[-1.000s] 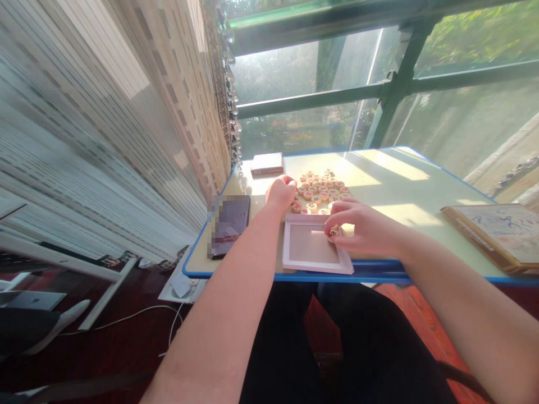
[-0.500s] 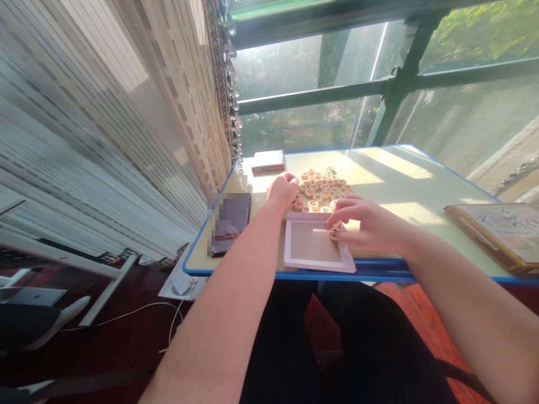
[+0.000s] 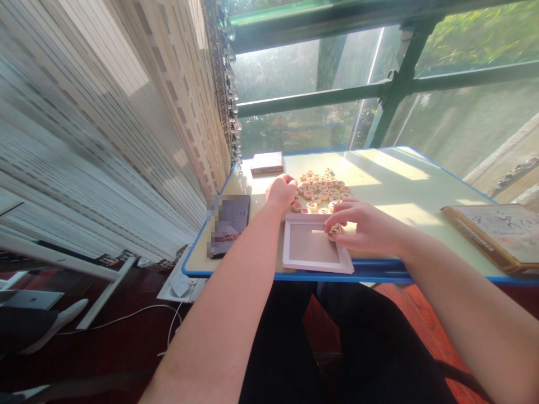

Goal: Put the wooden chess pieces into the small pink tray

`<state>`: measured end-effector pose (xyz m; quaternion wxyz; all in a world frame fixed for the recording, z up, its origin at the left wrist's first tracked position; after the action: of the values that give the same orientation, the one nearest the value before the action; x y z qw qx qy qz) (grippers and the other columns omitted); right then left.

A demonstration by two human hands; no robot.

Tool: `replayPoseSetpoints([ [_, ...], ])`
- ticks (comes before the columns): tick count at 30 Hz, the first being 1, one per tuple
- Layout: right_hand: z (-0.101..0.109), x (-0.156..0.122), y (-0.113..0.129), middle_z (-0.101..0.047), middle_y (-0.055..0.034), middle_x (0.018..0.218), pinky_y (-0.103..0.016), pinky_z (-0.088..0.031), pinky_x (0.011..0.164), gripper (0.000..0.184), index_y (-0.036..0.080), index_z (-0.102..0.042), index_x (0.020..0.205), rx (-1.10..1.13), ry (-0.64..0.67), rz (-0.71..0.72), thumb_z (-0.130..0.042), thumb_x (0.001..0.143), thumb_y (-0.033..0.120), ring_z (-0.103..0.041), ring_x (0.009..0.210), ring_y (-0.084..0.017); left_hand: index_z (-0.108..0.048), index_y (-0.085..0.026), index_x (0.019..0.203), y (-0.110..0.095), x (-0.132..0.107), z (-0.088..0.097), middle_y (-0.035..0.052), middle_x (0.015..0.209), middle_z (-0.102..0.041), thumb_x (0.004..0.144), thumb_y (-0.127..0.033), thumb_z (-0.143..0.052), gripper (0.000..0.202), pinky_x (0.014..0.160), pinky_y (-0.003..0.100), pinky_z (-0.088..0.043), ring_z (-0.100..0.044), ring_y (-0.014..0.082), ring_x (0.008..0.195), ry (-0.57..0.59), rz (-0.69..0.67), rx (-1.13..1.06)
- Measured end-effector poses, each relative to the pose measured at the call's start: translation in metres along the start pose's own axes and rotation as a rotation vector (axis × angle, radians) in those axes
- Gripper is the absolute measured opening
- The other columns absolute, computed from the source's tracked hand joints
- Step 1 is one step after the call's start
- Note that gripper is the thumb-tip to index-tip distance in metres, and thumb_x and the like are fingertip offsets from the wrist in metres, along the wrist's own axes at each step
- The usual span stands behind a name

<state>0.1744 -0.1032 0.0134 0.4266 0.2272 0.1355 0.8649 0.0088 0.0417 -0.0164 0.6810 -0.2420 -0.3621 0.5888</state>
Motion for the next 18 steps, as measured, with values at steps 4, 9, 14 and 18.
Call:
replayPoseSetpoints([
  [4,0.002,0.001,-0.001,-0.059,-0.0029,0.073,-0.029,-0.041,0.072,0.015,0.021,-0.07,0.077,0.005,-0.07,0.0,-0.056,0.072,0.018,-0.053,0.077,-0.018,-0.063,-0.018,0.081,0.001,0.0,0.0,0.0011,0.075,-0.068,0.076,-0.026,-0.047,0.019,0.059,0.025,-0.044,-0.055,0.0128,0.058,0.005,0.004,-0.007],
  [9,0.005,0.004,-0.008,-0.055,-0.0022,0.065,-0.03,-0.041,0.07,0.014,0.02,-0.068,0.074,-0.078,-0.225,-0.056,-0.055,0.073,0.02,-0.052,0.073,-0.018,-0.063,-0.017,0.081,-0.001,0.001,0.002,0.0022,0.073,-0.068,0.075,-0.025,-0.047,0.019,0.06,0.026,-0.044,-0.056,0.014,0.061,-0.028,-0.021,-0.008],
  [14,0.006,0.006,-0.014,-0.057,-0.0027,0.066,-0.03,-0.041,0.07,0.014,0.02,-0.067,0.074,-0.132,-0.303,-0.109,-0.054,0.073,0.019,-0.052,0.074,-0.019,-0.062,-0.018,0.077,-0.009,-0.005,0.007,0.002,0.074,-0.067,0.072,-0.021,-0.046,0.017,0.06,0.025,-0.043,-0.058,0.0145,0.066,-0.051,-0.055,0.015],
  [18,0.005,0.007,-0.017,-0.06,-0.0035,0.069,-0.032,-0.041,0.074,0.014,0.02,-0.067,0.074,-0.152,-0.304,-0.146,-0.053,0.074,0.02,-0.053,0.078,-0.02,-0.063,-0.018,0.075,-0.018,-0.013,0.012,0.0016,0.075,-0.067,0.07,-0.019,-0.048,0.016,0.063,0.024,-0.044,-0.059,0.0145,0.07,-0.057,-0.107,0.063],
])
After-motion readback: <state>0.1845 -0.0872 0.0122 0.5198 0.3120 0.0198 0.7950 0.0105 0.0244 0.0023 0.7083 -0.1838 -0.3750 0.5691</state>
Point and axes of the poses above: each hand's wrist, its own x-axis towards the middle knuckle, its own z-axis out of the back of the hand, y = z × x, the point moved 3 cm from there along x, towards the middle knuckle
